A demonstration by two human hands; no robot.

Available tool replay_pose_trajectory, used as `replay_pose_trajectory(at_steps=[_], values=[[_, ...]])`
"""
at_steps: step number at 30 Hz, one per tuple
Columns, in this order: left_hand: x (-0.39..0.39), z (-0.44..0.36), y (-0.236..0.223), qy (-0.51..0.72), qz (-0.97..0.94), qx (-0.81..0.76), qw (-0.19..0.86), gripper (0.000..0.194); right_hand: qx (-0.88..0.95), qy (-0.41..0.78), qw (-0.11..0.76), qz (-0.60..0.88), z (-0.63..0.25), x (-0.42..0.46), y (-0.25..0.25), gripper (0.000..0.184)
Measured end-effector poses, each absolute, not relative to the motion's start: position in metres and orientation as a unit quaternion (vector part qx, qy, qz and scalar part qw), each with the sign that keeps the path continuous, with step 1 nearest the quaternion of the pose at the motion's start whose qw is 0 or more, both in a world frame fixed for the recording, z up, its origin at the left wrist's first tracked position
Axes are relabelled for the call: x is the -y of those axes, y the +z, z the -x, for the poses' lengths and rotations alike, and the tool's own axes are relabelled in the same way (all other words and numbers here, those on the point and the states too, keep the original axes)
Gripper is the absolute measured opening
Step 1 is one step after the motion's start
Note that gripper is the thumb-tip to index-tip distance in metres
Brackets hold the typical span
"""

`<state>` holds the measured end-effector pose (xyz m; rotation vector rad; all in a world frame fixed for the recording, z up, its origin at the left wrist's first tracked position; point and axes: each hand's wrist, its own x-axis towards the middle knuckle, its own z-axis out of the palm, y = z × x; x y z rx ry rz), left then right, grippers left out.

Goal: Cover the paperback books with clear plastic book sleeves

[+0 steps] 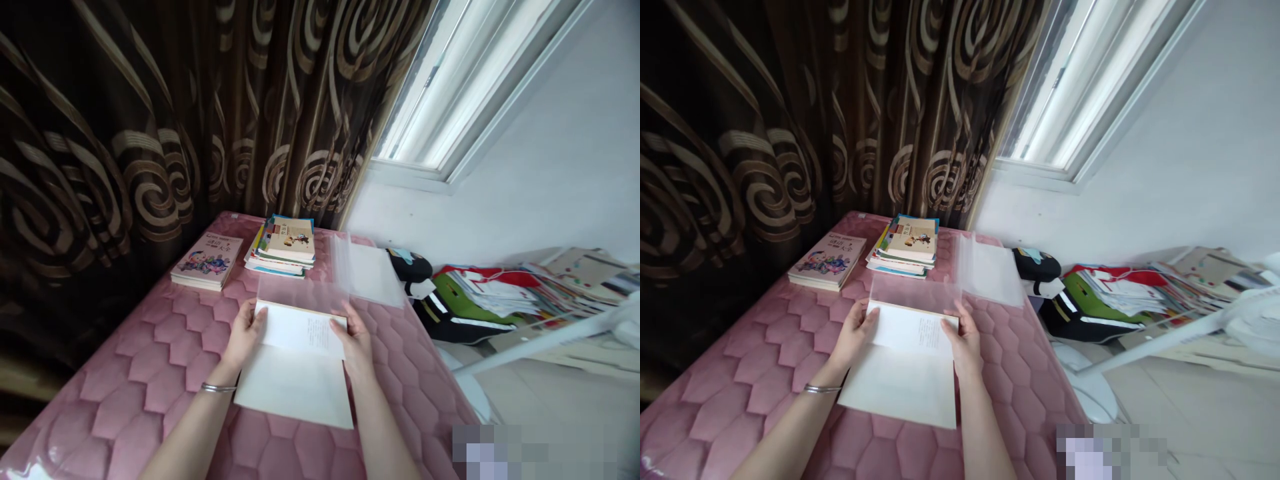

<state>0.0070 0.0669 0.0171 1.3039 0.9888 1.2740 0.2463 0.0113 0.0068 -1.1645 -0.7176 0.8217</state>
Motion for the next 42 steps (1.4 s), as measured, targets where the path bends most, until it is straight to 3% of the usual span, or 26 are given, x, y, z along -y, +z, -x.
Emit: replay_pose_trajectory(at_steps=[16,27,42], values=[[-0.069,-0.007,0.012,0.534,-0.553,-0.402,0.498,0.039,0.332,0.365,0.69,0.53,-0.25,-0.014,-0.001,0.068],[-0.068,-0.008,0.017,0.54,-0.56,-0.408,0.478,0.039,0.336,0.415,0.611,0.584,-0.247,-0.004,0.027,0.044],[-0.066,-0.008,0.016,0.531,-0.561,-0.408,0.486,0.036,0.337,0.411,0.634,0.562,-0.247,0.0,0.015,0.041]])
